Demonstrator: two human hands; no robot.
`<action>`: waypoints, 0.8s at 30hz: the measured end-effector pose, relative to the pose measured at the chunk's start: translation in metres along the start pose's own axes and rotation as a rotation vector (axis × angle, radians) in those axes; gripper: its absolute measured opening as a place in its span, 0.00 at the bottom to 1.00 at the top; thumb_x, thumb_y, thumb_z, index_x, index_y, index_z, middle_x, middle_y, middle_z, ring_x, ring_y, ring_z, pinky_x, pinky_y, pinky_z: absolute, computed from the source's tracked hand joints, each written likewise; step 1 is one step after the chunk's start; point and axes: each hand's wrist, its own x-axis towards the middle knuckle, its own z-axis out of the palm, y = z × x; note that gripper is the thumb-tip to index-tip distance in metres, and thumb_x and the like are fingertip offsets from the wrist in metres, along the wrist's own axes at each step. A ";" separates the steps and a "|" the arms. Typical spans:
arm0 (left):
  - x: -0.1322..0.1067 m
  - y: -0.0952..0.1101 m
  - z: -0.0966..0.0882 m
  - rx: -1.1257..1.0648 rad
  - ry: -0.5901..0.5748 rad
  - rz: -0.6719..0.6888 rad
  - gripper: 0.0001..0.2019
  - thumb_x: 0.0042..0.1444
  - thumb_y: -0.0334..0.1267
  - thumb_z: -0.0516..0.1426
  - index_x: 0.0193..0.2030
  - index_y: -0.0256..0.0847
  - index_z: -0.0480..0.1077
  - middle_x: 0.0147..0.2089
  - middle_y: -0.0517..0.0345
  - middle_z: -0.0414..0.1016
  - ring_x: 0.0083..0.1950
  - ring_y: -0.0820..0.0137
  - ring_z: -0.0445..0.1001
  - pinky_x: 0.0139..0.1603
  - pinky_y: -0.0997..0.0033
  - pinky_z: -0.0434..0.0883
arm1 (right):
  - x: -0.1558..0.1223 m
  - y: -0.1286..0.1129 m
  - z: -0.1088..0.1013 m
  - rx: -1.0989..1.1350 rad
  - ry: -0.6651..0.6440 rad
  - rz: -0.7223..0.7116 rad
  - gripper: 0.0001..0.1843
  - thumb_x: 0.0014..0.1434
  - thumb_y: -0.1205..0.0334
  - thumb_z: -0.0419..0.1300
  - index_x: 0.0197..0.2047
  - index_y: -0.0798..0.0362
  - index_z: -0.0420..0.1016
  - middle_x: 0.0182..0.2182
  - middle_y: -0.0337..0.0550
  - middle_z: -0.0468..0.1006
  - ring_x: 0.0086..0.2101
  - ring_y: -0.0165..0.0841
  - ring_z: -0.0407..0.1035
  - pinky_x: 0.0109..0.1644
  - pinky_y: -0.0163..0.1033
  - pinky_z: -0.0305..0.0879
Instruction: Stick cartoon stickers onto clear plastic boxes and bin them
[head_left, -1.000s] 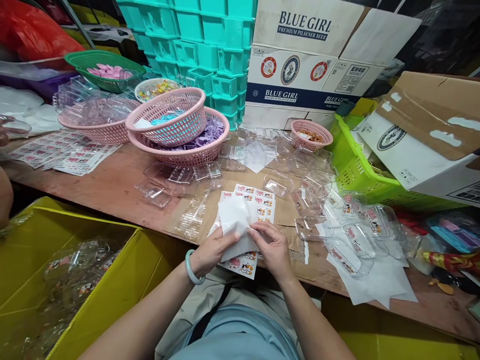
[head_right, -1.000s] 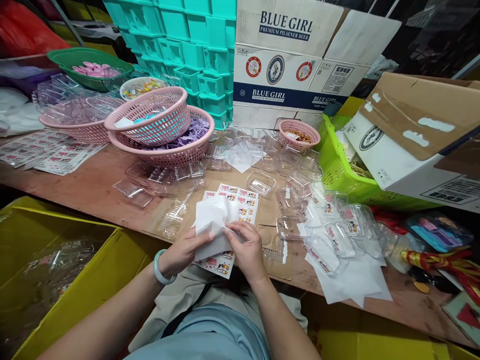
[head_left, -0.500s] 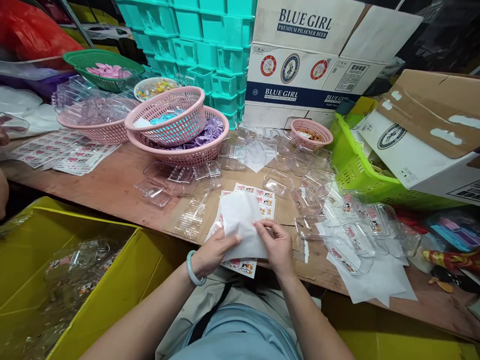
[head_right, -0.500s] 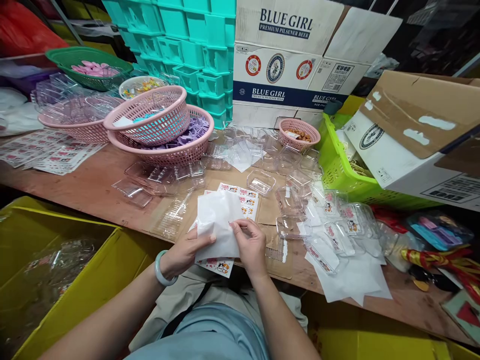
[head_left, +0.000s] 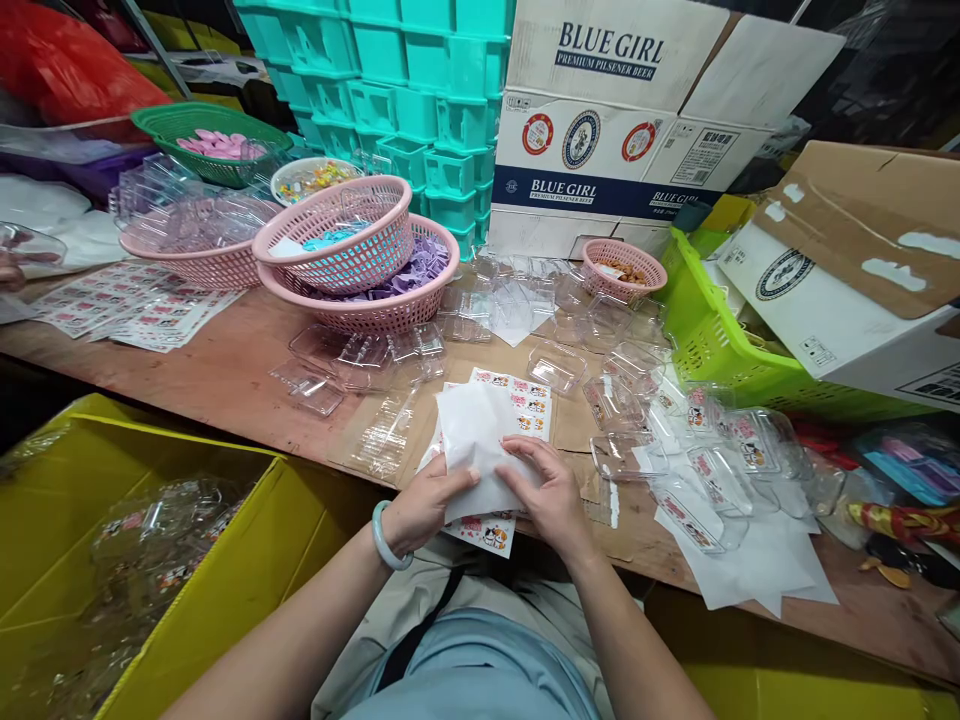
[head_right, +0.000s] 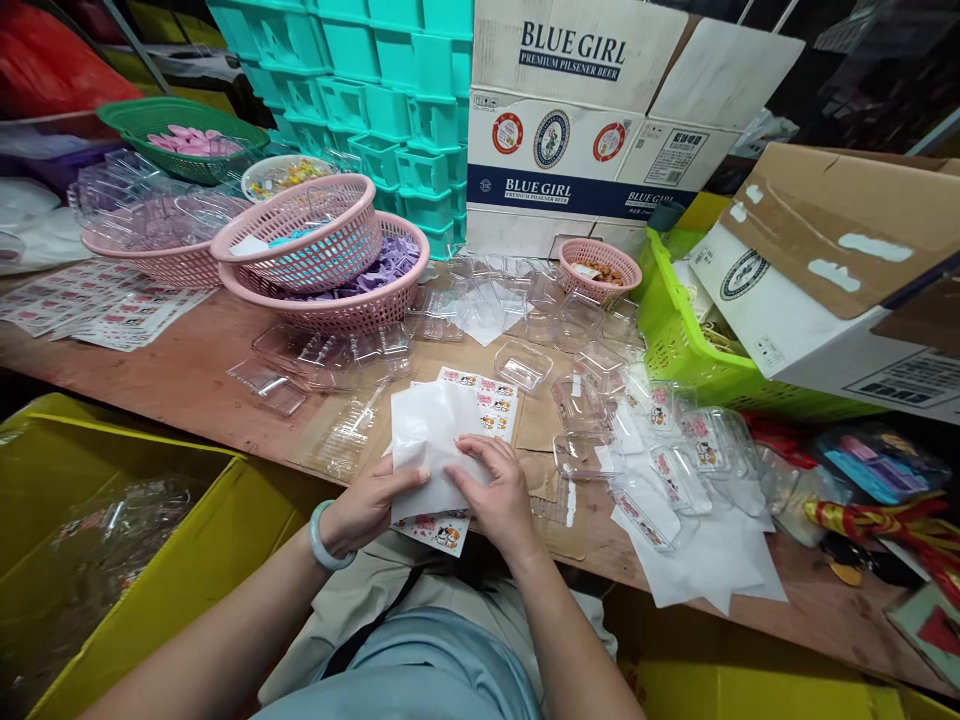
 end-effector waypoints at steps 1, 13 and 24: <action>0.001 0.000 0.000 -0.007 0.001 0.007 0.25 0.44 0.41 0.67 0.51 0.36 0.74 0.49 0.49 0.79 0.48 0.59 0.76 0.53 0.61 0.69 | -0.001 0.000 0.001 -0.020 -0.010 -0.026 0.10 0.56 0.57 0.65 0.41 0.48 0.79 0.43 0.44 0.79 0.46 0.39 0.71 0.57 0.47 0.64; -0.001 -0.001 -0.002 0.005 0.077 -0.059 0.32 0.40 0.38 0.68 0.55 0.35 0.69 0.47 0.47 0.79 0.46 0.56 0.77 0.46 0.61 0.71 | 0.018 0.003 -0.012 0.388 0.310 0.161 0.13 0.51 0.53 0.68 0.39 0.49 0.79 0.44 0.44 0.80 0.47 0.37 0.73 0.57 0.47 0.66; 0.002 -0.002 -0.006 0.046 0.007 0.019 0.23 0.43 0.37 0.66 0.48 0.35 0.74 0.49 0.47 0.78 0.51 0.57 0.74 0.55 0.60 0.66 | 0.000 0.006 0.013 0.228 0.142 0.202 0.10 0.55 0.55 0.65 0.36 0.51 0.82 0.37 0.45 0.82 0.40 0.39 0.75 0.50 0.46 0.71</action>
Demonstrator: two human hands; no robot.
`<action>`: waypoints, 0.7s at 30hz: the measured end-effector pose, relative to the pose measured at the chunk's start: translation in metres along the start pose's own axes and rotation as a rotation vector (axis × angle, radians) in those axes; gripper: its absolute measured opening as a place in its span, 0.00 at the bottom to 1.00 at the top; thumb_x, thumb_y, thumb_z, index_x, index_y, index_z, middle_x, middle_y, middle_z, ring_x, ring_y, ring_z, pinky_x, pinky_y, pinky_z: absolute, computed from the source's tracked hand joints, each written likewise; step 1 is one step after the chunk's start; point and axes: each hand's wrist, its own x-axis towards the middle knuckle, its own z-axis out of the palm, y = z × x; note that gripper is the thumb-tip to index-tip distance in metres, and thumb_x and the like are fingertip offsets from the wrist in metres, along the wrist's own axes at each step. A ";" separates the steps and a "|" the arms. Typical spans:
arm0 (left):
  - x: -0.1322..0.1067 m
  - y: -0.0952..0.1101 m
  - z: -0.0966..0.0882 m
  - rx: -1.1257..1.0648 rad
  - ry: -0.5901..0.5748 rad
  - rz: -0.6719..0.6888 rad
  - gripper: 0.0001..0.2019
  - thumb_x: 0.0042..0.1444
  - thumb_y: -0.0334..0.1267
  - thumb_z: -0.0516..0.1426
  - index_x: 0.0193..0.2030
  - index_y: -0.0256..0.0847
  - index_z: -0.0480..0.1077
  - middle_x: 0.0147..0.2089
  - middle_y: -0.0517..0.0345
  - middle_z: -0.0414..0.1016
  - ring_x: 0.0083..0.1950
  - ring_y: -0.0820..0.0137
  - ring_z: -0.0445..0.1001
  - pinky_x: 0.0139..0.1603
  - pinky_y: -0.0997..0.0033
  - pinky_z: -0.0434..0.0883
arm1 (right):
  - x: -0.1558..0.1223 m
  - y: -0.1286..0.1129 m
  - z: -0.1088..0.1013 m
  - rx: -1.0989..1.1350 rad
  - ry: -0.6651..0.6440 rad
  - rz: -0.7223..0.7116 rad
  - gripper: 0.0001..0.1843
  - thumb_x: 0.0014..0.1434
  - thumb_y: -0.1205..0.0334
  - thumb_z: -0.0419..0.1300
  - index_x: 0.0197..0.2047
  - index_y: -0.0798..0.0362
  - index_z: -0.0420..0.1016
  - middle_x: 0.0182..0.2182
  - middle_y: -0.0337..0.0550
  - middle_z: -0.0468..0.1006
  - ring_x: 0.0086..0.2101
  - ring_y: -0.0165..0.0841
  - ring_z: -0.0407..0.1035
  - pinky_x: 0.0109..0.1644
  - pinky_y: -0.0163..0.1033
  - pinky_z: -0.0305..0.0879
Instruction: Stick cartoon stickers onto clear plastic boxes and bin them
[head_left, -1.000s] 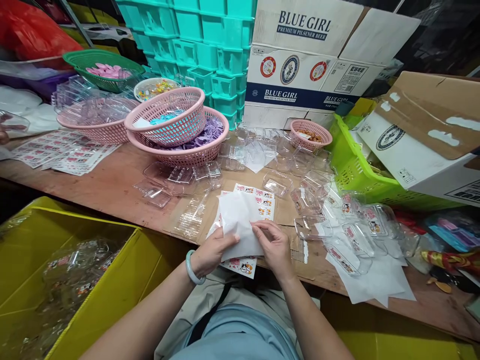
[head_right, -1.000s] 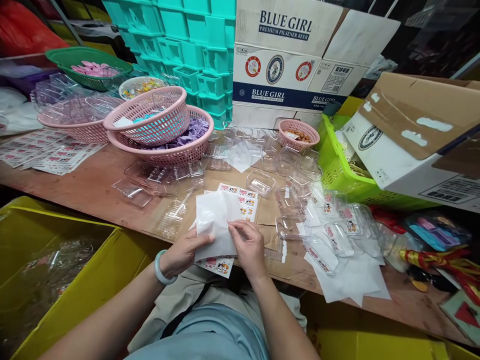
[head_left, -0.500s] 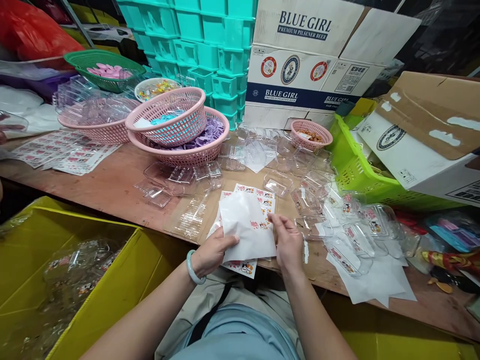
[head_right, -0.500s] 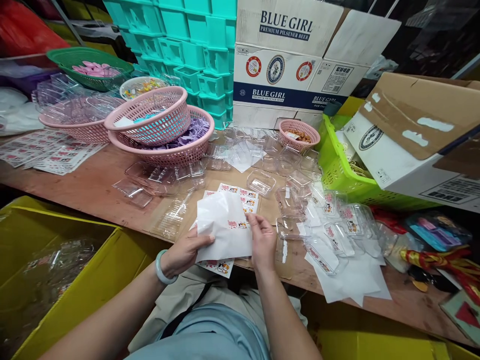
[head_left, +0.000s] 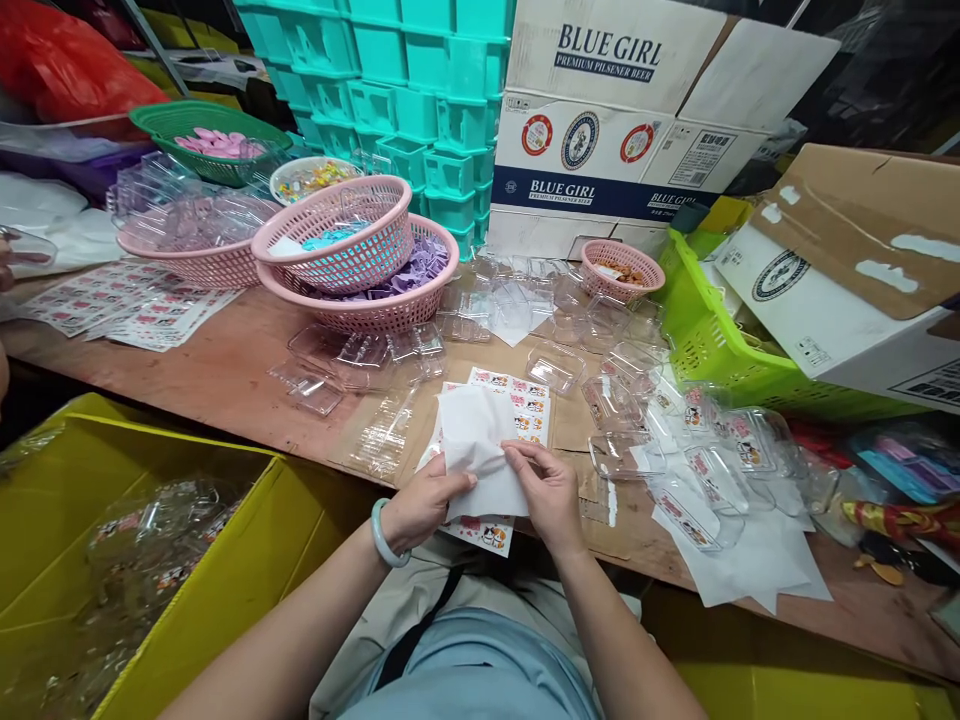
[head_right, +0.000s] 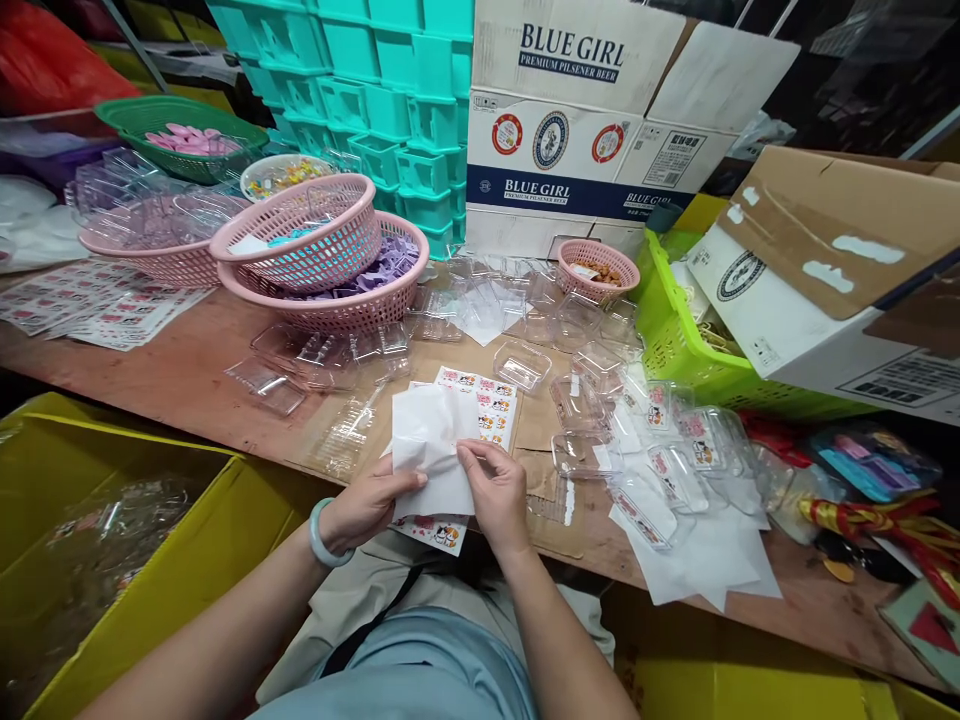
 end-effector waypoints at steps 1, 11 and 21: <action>0.001 0.000 0.000 0.002 0.004 -0.006 0.22 0.43 0.36 0.66 0.48 0.35 0.74 0.48 0.47 0.79 0.50 0.57 0.74 0.54 0.60 0.66 | 0.004 0.001 -0.002 0.079 0.052 0.063 0.11 0.54 0.54 0.66 0.35 0.52 0.82 0.35 0.45 0.83 0.39 0.39 0.76 0.47 0.46 0.72; -0.021 0.015 0.004 0.305 0.380 0.448 0.37 0.49 0.36 0.64 0.66 0.45 0.57 0.66 0.49 0.61 0.68 0.57 0.57 0.65 0.63 0.58 | 0.034 -0.033 -0.035 0.243 0.630 -0.307 0.08 0.57 0.59 0.64 0.40 0.51 0.78 0.42 0.45 0.81 0.44 0.37 0.76 0.56 0.52 0.69; 0.006 0.010 0.041 -0.016 0.036 0.176 0.16 0.56 0.49 0.59 0.43 0.39 0.76 0.49 0.47 0.76 0.53 0.59 0.71 0.55 0.60 0.67 | 0.001 -0.025 -0.005 -0.641 -0.041 -0.767 0.23 0.58 0.66 0.62 0.56 0.40 0.71 0.53 0.42 0.76 0.56 0.42 0.67 0.64 0.58 0.57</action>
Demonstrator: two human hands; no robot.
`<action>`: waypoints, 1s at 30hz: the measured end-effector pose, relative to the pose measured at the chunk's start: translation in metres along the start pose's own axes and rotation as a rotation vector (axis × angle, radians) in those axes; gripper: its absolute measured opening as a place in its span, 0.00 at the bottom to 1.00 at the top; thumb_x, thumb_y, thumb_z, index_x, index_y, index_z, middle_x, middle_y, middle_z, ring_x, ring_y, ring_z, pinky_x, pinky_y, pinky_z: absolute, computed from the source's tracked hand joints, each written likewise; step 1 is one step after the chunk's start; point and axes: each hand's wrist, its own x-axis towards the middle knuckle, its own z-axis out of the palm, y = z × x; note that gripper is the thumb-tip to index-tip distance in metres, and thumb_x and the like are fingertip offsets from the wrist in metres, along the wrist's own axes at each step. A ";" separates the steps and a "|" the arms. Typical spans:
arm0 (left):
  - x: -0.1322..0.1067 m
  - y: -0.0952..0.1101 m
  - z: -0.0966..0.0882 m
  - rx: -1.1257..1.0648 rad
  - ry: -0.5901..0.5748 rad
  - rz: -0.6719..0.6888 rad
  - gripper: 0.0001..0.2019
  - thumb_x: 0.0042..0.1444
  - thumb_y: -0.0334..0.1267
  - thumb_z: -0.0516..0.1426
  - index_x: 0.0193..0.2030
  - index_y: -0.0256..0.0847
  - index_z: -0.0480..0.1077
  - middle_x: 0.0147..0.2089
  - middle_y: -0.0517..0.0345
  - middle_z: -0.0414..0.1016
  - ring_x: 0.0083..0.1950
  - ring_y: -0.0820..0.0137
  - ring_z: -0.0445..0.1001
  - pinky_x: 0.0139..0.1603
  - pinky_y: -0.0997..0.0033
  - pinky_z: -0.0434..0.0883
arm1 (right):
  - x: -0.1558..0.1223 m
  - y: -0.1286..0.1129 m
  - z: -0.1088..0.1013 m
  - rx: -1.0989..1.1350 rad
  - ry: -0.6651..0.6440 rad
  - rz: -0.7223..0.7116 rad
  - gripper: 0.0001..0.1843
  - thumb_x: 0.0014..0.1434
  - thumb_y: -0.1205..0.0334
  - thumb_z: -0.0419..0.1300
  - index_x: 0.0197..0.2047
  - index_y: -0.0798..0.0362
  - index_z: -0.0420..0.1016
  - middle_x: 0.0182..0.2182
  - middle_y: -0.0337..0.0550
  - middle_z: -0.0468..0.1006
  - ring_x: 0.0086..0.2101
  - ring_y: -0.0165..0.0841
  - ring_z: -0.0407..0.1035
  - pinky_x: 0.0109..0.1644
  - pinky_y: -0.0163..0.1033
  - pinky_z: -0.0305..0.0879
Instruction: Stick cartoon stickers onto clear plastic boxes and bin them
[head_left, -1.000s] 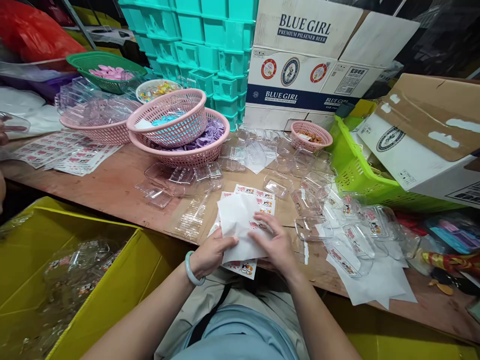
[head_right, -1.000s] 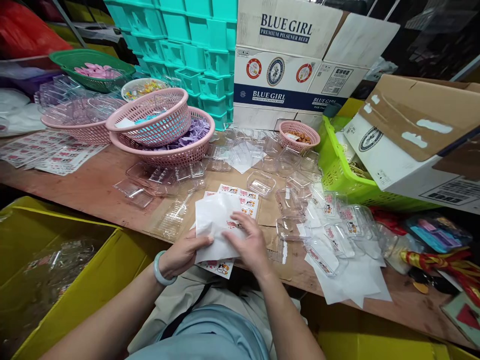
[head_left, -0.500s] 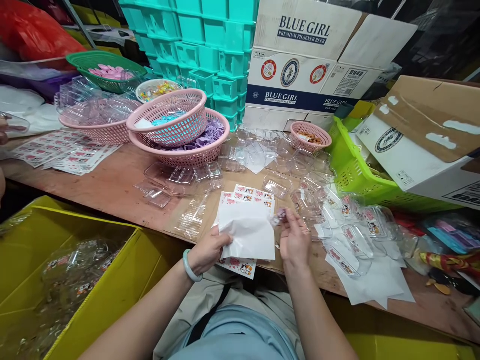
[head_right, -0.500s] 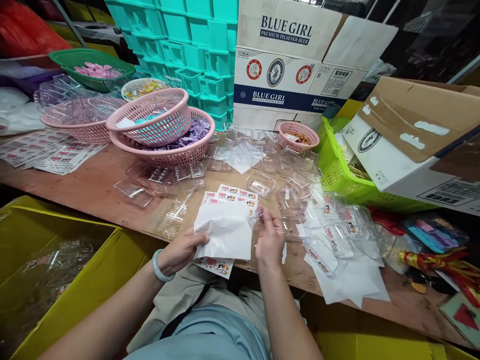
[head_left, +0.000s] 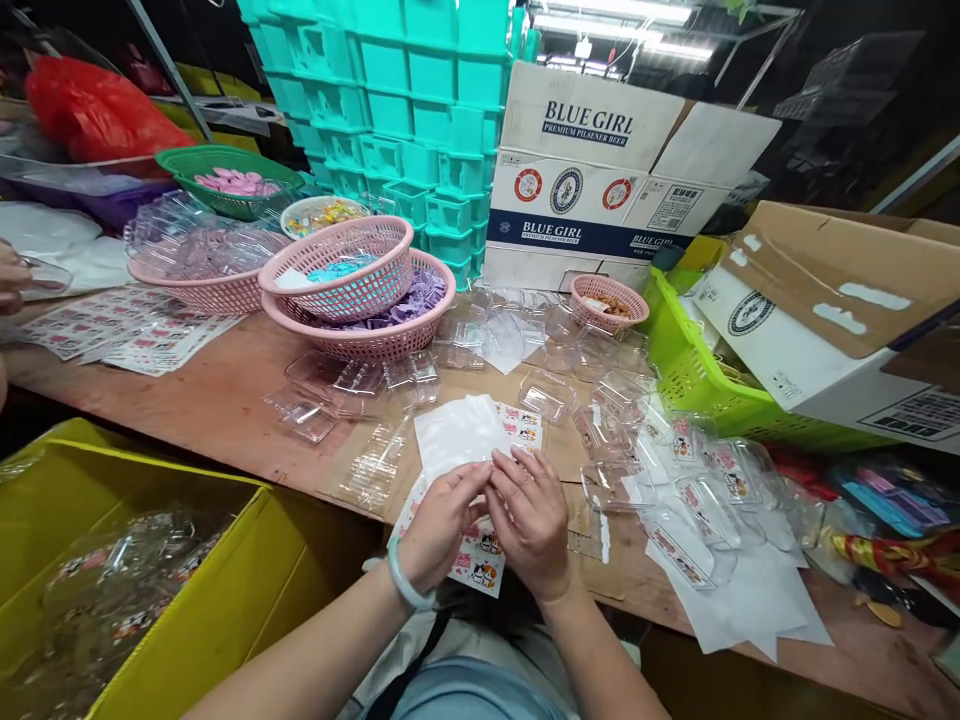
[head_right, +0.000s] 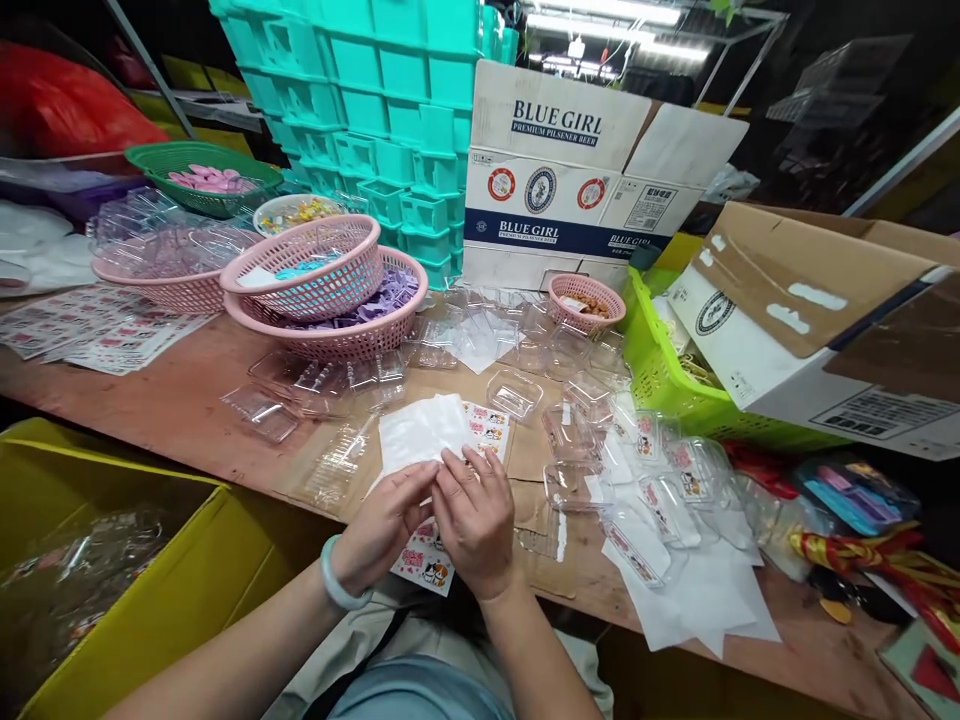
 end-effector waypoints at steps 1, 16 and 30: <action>0.007 -0.002 -0.001 -0.026 0.029 0.002 0.16 0.55 0.49 0.60 0.41 0.38 0.76 0.47 0.48 0.76 0.51 0.60 0.72 0.53 0.61 0.68 | 0.000 0.002 -0.001 0.026 -0.010 0.043 0.27 0.56 0.63 0.64 0.59 0.41 0.68 0.56 0.43 0.74 0.58 0.43 0.64 0.65 0.58 0.56; 0.020 0.000 -0.005 0.045 0.091 -0.039 0.22 0.49 0.46 0.65 0.50 0.40 0.72 0.56 0.45 0.72 0.52 0.62 0.71 0.54 0.62 0.67 | 0.138 0.123 -0.015 -0.139 -0.211 0.072 0.29 0.49 0.78 0.62 0.54 0.47 0.75 0.52 0.47 0.76 0.54 0.44 0.66 0.61 0.53 0.56; 0.030 -0.004 0.003 -0.320 0.057 -0.040 0.31 0.57 0.57 0.56 0.66 0.62 0.55 0.69 0.54 0.56 0.68 0.61 0.57 0.61 0.60 0.64 | 0.068 0.063 0.016 0.136 0.375 0.364 0.32 0.60 0.64 0.55 0.66 0.48 0.52 0.35 0.39 0.73 0.37 0.31 0.70 0.49 0.39 0.68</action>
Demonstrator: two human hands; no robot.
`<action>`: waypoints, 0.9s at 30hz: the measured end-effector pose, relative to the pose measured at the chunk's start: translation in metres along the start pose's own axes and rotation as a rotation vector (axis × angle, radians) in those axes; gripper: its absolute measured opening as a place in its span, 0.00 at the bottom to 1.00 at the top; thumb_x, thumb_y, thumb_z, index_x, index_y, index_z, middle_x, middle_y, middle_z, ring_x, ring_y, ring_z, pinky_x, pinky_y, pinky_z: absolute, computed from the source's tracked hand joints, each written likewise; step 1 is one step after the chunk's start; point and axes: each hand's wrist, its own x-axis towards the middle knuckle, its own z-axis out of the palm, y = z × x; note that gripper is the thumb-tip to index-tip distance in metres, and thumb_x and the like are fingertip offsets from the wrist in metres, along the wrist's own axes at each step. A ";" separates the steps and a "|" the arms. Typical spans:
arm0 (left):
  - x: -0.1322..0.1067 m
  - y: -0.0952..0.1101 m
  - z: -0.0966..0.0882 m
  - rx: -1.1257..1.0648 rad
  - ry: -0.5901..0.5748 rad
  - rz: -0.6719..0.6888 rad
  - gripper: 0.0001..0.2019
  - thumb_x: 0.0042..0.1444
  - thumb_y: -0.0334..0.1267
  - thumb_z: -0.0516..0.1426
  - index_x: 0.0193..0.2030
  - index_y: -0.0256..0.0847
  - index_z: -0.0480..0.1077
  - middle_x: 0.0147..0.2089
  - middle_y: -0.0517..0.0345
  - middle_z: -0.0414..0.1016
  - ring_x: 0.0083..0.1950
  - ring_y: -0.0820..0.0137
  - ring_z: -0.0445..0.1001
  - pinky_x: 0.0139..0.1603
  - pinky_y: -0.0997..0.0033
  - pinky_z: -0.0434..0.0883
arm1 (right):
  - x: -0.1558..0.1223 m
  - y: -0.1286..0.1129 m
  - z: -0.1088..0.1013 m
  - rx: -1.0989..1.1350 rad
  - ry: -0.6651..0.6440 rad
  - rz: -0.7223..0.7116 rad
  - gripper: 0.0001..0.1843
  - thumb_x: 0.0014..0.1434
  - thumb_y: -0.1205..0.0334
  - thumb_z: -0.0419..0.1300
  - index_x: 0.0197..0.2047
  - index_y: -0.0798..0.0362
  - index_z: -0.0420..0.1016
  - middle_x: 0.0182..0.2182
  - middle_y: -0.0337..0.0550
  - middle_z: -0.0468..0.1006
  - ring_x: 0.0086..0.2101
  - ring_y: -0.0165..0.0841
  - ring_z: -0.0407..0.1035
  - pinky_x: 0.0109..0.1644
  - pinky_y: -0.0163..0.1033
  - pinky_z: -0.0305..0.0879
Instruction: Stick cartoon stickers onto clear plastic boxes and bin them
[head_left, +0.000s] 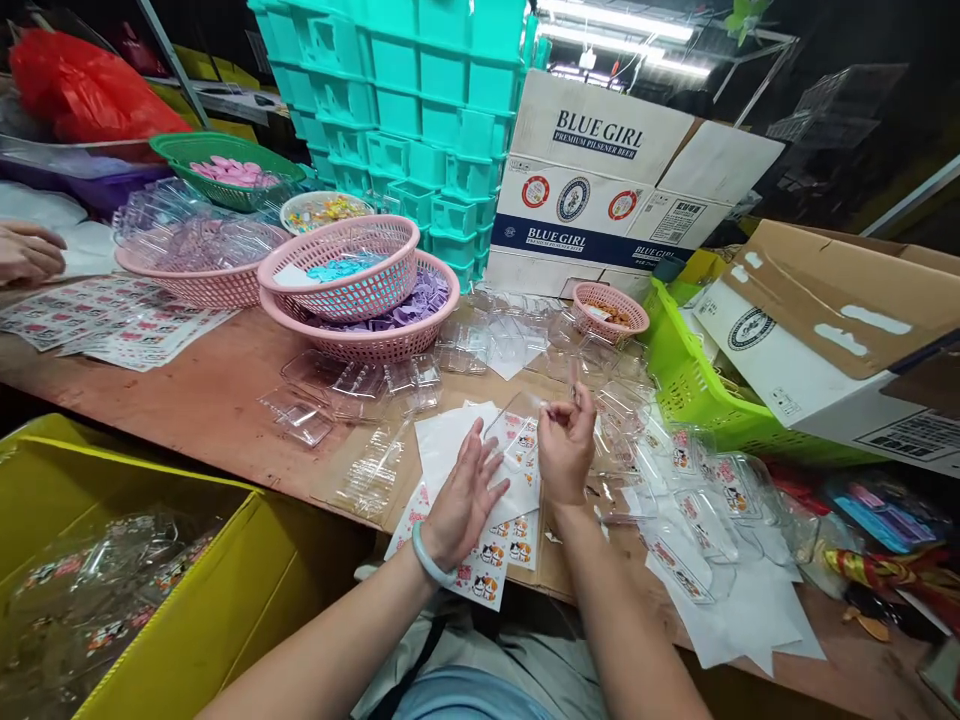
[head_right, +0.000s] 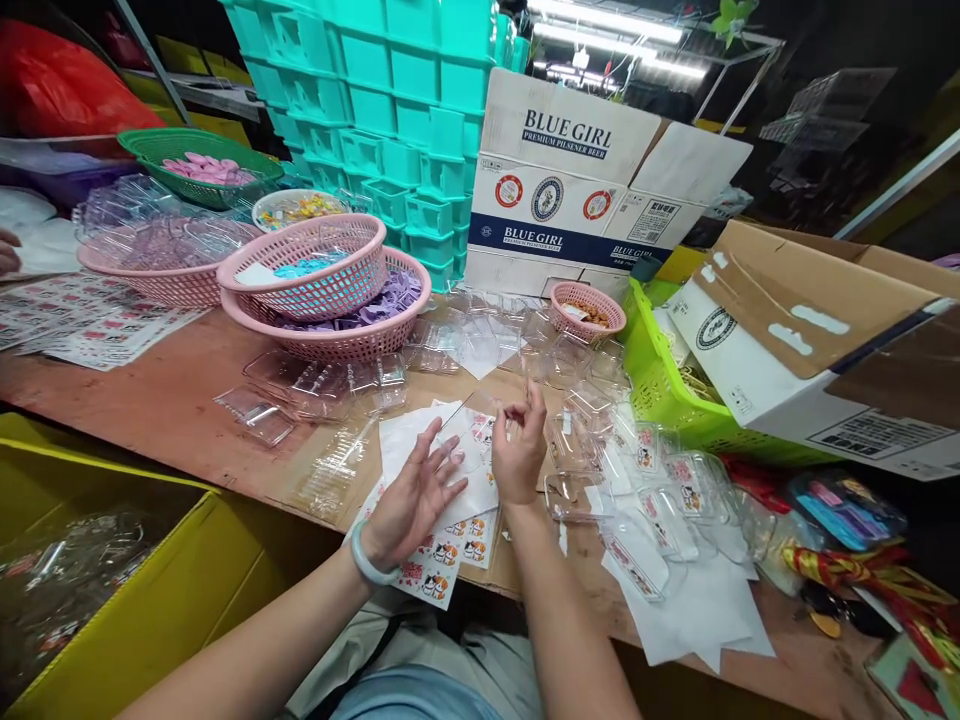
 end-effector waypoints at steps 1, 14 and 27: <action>0.000 -0.001 0.002 -0.038 -0.041 -0.025 0.31 0.57 0.57 0.55 0.66 0.61 0.55 0.68 0.53 0.58 0.67 0.61 0.60 0.60 0.59 0.66 | -0.015 -0.003 0.000 0.047 0.033 0.039 0.32 0.60 0.63 0.56 0.66 0.48 0.53 0.35 0.39 0.73 0.37 0.31 0.70 0.50 0.39 0.68; -0.005 0.020 -0.040 0.309 -0.132 -0.119 0.22 0.55 0.46 0.62 0.55 0.44 0.71 0.51 0.51 0.68 0.48 0.68 0.67 0.44 0.68 0.73 | -0.023 -0.024 -0.071 0.136 -0.302 0.259 0.13 0.56 0.51 0.64 0.37 0.50 0.77 0.50 0.48 0.73 0.53 0.41 0.66 0.59 0.48 0.61; 0.000 0.021 -0.046 0.473 -0.232 -0.174 0.24 0.56 0.54 0.57 0.56 0.45 0.71 0.54 0.47 0.70 0.55 0.60 0.67 0.49 0.61 0.71 | -0.020 -0.047 -0.058 0.174 -0.944 0.523 0.20 0.56 0.45 0.61 0.27 0.55 0.72 0.20 0.34 0.65 0.23 0.25 0.58 0.26 0.31 0.53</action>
